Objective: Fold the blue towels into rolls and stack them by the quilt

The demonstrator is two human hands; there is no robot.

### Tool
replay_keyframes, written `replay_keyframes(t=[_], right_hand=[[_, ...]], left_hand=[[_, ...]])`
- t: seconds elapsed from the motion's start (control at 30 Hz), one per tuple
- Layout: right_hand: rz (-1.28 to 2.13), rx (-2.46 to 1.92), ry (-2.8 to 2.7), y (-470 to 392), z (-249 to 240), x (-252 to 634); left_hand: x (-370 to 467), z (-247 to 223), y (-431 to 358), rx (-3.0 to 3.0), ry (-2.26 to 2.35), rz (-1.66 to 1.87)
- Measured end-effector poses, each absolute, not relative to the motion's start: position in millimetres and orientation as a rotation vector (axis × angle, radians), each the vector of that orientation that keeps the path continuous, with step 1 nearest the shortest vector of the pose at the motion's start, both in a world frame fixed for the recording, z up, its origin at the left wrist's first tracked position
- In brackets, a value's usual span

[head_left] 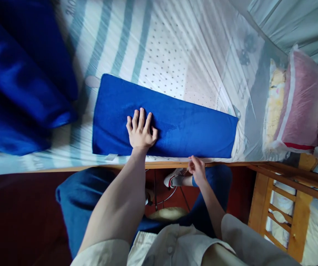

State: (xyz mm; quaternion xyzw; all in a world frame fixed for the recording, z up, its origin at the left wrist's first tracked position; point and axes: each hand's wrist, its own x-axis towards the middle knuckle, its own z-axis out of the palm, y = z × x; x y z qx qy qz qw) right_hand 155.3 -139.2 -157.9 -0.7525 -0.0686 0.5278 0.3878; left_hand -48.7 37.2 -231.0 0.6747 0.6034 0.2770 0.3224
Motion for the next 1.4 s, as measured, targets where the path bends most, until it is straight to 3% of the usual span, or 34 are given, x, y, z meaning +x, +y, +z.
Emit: replay_keyframes(t=[0.33, 0.5, 1.13, 1.4], right_hand=[[1.559, -1.858, 0.177, -121, -166, 143], [1.427, -1.906, 0.275, -105, -186, 136], [1.447, -2.064, 0.131, -87, -184, 134], [1.464, -1.923, 0.149, -94, -199, 132]], left_hand=[[-49, -229, 37, 1.782, 1.574, 0.707], [-50, -232, 37, 1.772, 1.562, 0.72], [-22, -221, 40, 1.997, 1.806, 0.495], [87, -207, 121, 2.243, 1.213, 0.091]])
